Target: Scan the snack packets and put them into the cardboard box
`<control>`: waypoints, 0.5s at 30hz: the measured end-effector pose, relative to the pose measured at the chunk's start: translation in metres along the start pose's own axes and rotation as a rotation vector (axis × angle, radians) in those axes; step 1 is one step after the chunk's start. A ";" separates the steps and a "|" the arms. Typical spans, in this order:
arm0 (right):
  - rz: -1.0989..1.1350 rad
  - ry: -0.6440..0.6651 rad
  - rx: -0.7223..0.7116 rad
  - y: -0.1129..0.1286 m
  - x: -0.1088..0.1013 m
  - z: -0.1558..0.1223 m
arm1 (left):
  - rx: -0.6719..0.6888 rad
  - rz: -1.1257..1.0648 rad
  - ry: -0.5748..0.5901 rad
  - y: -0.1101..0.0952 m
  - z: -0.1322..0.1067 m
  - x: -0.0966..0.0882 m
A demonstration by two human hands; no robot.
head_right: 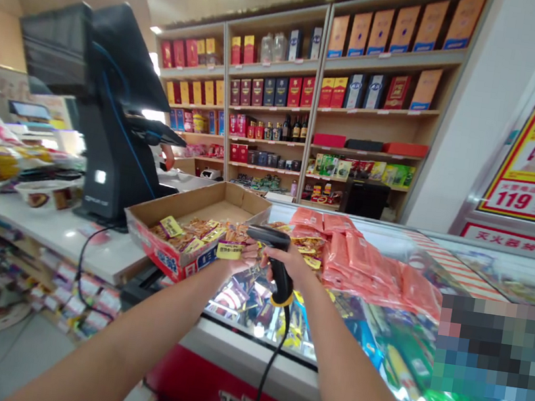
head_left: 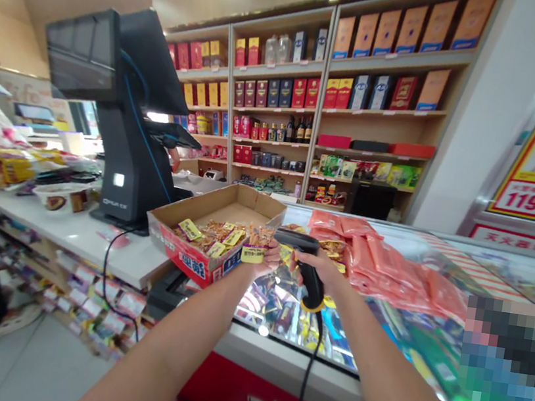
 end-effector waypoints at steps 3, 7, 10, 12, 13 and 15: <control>0.005 0.001 -0.023 0.002 0.002 0.000 | -0.019 0.016 -0.034 0.002 0.001 0.001; -0.006 0.007 -0.012 -0.002 0.002 0.002 | -0.031 0.024 -0.049 0.003 -0.001 0.004; -0.029 0.019 -0.013 -0.004 0.002 0.003 | -0.043 0.027 -0.055 0.004 -0.002 0.005; -0.049 0.028 -0.015 -0.004 0.002 0.004 | -0.052 0.029 -0.057 0.005 -0.002 0.005; -0.058 0.032 -0.013 -0.004 0.003 0.004 | -0.057 0.030 -0.058 0.005 -0.002 0.005; -0.076 0.042 0.000 -0.004 0.005 0.003 | -0.069 0.030 -0.056 0.006 -0.001 0.005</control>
Point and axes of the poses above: each hand's wrist, its own z-axis towards the middle knuckle, its own x-axis out of the palm, y = z × x, the point moved 10 cm from there along z, towards the middle knuckle, and after that the axes turned 9 degrees about y, right-handed, at the moved point
